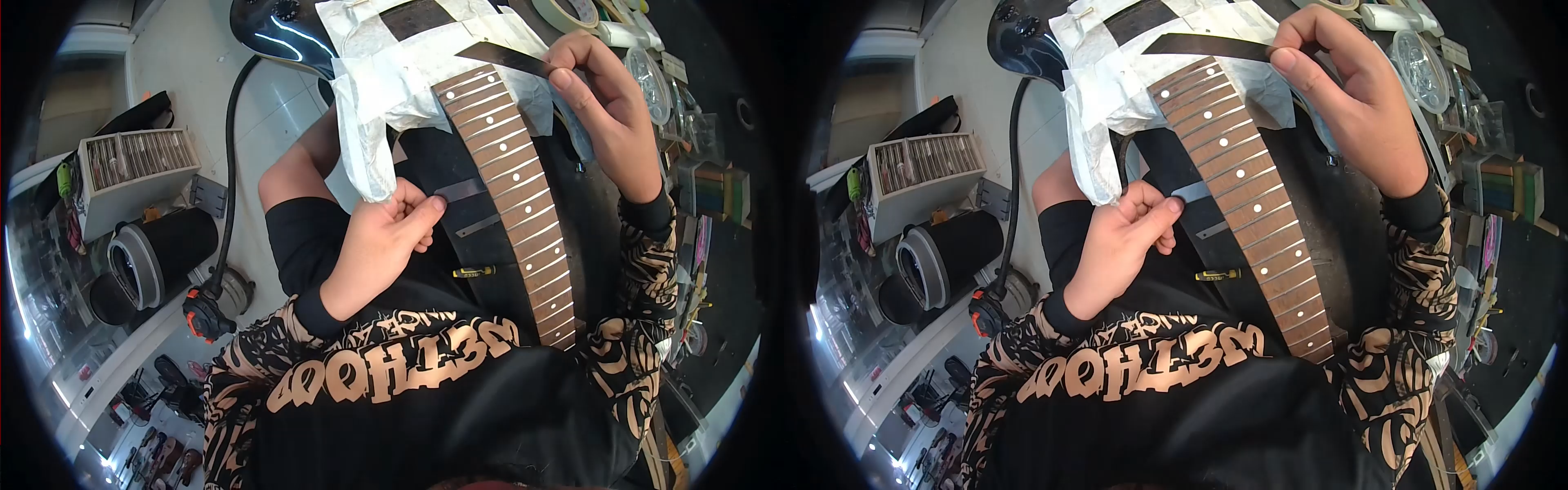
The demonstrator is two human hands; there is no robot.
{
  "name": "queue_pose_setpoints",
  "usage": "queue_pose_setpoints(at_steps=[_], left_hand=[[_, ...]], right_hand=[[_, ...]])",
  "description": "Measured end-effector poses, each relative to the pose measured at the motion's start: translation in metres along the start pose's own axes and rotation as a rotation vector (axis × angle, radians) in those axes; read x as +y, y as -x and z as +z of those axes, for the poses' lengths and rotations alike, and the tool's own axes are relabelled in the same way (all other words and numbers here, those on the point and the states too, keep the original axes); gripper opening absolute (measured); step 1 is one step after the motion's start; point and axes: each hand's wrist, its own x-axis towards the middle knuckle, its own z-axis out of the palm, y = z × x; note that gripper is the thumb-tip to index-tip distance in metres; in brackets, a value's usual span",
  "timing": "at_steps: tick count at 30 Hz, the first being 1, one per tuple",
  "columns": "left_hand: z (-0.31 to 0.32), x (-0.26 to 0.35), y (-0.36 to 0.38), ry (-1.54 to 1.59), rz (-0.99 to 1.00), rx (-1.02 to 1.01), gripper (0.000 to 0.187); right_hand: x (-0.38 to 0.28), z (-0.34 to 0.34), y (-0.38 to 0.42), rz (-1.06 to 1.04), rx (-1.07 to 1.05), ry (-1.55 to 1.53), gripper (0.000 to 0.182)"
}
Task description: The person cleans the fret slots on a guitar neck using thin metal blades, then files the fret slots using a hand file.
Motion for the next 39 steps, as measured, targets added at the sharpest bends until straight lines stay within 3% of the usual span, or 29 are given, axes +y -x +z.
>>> queue_pose_setpoints(at_steps=[9,39], left_hand=[[-0.014,-0.012,0.005,0.237,0.031,-0.103,0.018],[-0.101,-0.071,0.073,0.246,0.372,-0.14,0.022]], right_hand=[[0.0,0.012,0.004,-0.039,0.099,-0.045,0.019],[-0.055,0.038,0.017,0.094,0.25,-0.101,0.021]])
